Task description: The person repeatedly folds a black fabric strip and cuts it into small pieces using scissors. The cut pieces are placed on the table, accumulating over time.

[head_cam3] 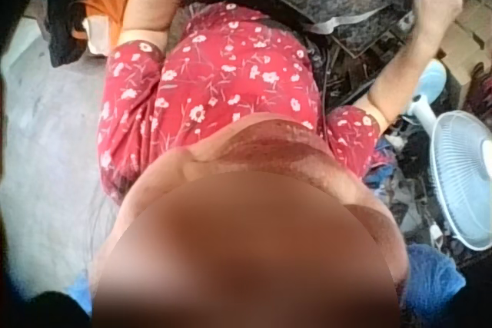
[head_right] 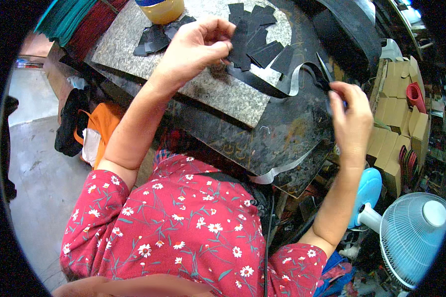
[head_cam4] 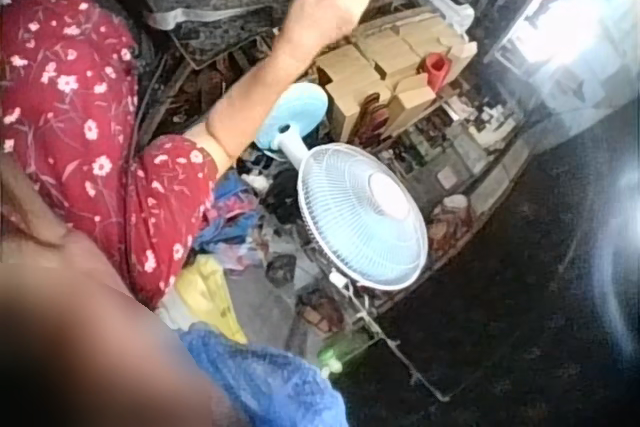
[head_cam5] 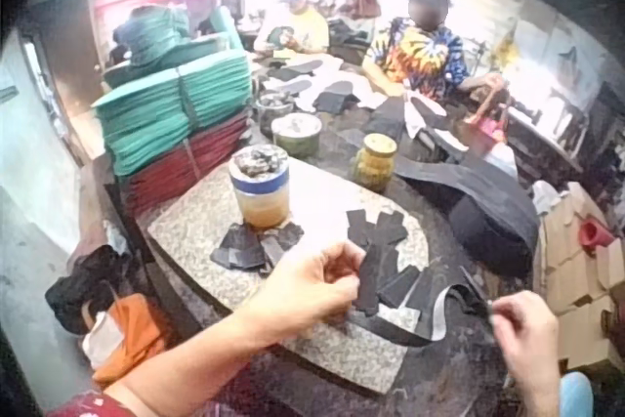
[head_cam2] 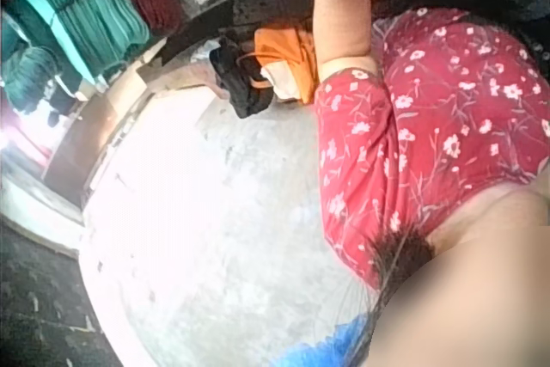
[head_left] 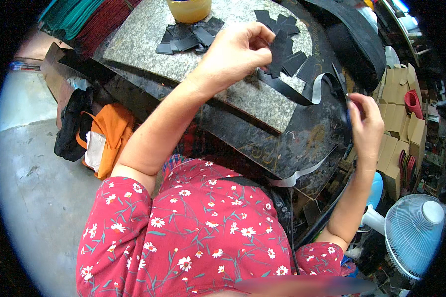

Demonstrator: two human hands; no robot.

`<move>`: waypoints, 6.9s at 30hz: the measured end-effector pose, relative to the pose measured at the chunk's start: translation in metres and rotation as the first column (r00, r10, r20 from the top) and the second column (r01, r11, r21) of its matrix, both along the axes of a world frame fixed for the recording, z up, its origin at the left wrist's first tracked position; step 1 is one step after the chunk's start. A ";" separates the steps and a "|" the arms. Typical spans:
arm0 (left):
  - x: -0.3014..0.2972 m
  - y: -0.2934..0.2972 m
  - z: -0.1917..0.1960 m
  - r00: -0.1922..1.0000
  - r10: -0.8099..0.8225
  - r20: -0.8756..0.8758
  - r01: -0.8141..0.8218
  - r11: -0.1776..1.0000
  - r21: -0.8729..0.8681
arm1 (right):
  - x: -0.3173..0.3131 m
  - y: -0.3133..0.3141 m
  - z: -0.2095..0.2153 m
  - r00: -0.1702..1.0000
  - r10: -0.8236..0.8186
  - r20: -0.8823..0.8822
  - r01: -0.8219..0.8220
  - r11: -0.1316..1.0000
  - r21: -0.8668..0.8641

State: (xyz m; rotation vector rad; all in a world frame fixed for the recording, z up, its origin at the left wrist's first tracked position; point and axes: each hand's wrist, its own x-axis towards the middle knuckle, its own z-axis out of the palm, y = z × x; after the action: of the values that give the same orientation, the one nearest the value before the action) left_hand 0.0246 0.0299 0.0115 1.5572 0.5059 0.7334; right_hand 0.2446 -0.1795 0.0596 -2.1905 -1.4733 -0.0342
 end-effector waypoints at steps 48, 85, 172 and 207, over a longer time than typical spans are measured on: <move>-0.018 -0.027 -0.010 0.940 -0.339 0.040 0.335 0.891 -0.307 | -0.065 0.047 -0.015 0.631 0.162 -0.758 -0.249 0.969 0.000; -0.027 -0.037 0.002 0.957 -0.243 0.158 0.284 0.893 -0.348 | -0.053 0.018 0.005 0.960 0.276 -0.046 -0.266 0.951 0.159; -0.017 -0.022 -0.017 0.961 0.270 -0.064 -0.046 0.380 0.924 | 0.065 -0.017 -0.024 0.947 -0.301 0.111 0.320 0.865 -0.387; -0.055 -0.066 -0.036 0.978 0.208 -0.003 -0.129 0.618 0.775 | -0.108 0.001 -0.029 0.364 0.052 -0.930 0.065 0.995 0.082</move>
State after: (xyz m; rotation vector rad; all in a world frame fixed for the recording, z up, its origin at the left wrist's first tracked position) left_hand -0.0304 -0.0356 -0.0245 2.3916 0.4245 1.1223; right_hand 0.1368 -0.1785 0.0304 -1.5585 -0.7145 0.9786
